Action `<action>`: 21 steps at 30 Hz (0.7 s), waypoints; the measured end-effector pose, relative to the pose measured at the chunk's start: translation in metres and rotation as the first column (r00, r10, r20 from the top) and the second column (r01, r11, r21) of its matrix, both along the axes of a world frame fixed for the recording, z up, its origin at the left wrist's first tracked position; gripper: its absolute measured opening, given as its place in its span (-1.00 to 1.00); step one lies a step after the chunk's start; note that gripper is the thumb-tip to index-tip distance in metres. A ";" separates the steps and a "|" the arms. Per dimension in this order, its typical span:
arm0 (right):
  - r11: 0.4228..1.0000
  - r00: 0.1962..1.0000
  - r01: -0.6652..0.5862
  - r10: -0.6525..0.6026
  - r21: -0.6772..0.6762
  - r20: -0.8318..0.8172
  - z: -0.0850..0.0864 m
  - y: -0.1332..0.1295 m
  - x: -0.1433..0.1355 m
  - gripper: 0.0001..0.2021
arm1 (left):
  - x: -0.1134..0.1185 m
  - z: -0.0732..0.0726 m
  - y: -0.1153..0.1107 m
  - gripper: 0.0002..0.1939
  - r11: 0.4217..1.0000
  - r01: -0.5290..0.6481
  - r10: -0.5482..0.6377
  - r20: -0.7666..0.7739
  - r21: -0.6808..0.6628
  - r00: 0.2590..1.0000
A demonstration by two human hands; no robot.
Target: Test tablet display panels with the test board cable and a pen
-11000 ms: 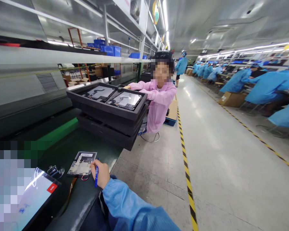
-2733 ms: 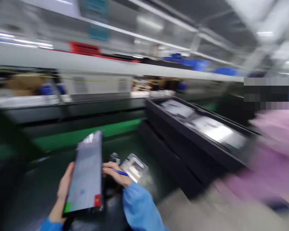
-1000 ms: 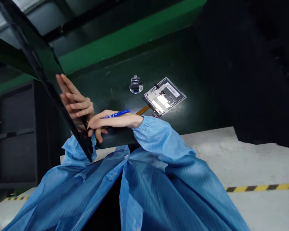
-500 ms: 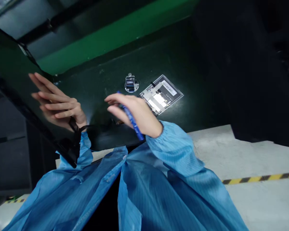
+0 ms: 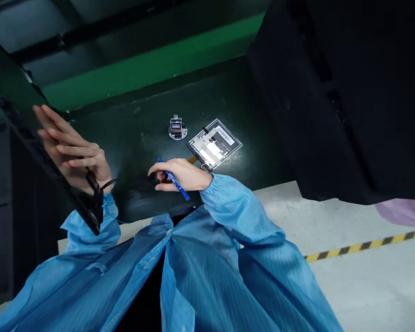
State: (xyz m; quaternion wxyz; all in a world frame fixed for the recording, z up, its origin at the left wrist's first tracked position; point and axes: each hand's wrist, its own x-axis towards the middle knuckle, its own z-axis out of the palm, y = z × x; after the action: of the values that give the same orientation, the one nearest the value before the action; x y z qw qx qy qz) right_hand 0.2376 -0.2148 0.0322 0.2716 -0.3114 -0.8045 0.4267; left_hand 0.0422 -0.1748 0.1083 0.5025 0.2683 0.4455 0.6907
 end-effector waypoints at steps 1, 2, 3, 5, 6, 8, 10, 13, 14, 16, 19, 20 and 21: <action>1.000 1.000 0.005 -0.005 -0.024 -0.002 0.001 0.002 0.000 -0.75 | -0.001 0.001 0.002 -0.58 1.000 -0.021 0.021 0.004 -0.023 1.000; 0.999 1.000 0.023 -0.023 -0.039 0.005 0.001 0.003 0.001 -0.80 | -0.002 0.001 0.003 -0.58 0.999 -0.031 0.032 0.007 -0.036 0.999; 0.998 0.999 0.050 -0.050 -0.044 0.015 0.002 0.003 0.002 -0.81 | -0.004 0.002 0.005 -0.58 0.998 -0.039 0.040 0.007 -0.039 0.999; 0.992 0.993 0.118 -0.116 -0.056 0.029 0.003 0.002 0.006 -0.73 | -0.009 0.002 0.008 -0.60 0.999 -0.051 0.051 0.006 -0.015 0.999; 0.986 0.989 0.150 -0.148 -0.069 0.024 0.004 0.001 0.008 -0.68 | -0.012 0.001 0.009 -0.62 0.999 -0.042 0.042 0.006 -0.001 0.999; 0.976 0.984 0.176 -0.180 -0.125 -0.018 0.006 0.000 0.012 -0.61 | -0.017 0.001 0.010 -0.66 0.999 -0.030 0.030 0.003 0.044 1.000; 0.968 0.983 0.135 -0.157 -0.212 -0.094 0.009 -0.001 0.017 -0.61 | -0.021 0.002 0.010 -0.67 0.996 -0.004 0.004 0.005 0.090 1.000; 0.940 0.962 0.013 -0.104 -0.341 -0.251 0.015 -0.001 0.022 -0.65 | -0.024 0.002 0.012 -0.61 0.986 0.032 -0.050 0.109 0.162 0.993; 0.928 0.949 -0.017 -0.102 -0.372 -0.299 0.017 -0.001 0.023 -0.66 | -0.026 0.001 0.014 -0.59 0.981 0.046 -0.079 0.175 0.188 0.981; 0.911 0.925 -0.048 -0.114 -0.411 -0.362 0.019 -0.001 0.024 -0.69 | -0.030 -0.004 0.019 -0.56 0.970 0.057 -0.131 0.306 0.238 0.943; 0.910 0.919 -0.050 -0.119 -0.411 -0.376 0.022 -0.002 0.024 -0.75 | -0.042 -0.020 0.028 -0.61 0.957 0.023 -0.135 0.372 0.289 0.918; 0.913 0.922 -0.044 -0.119 -0.405 -0.369 0.022 -0.003 0.024 -0.77 | -0.048 -0.027 0.031 -0.63 0.957 0.009 -0.116 0.352 0.290 0.929; 0.917 0.926 -0.031 -0.123 -0.397 -0.357 0.022 -0.003 0.024 -0.78 | -0.054 -0.034 0.033 -0.62 0.968 0.036 -0.114 0.304 0.250 0.946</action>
State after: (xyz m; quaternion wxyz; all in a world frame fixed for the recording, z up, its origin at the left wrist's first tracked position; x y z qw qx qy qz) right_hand 0.2616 -0.2178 0.0546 0.3615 -0.2917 -0.6271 0.6253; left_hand -0.0118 -0.1414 0.0747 0.5571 0.2302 0.2614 0.7538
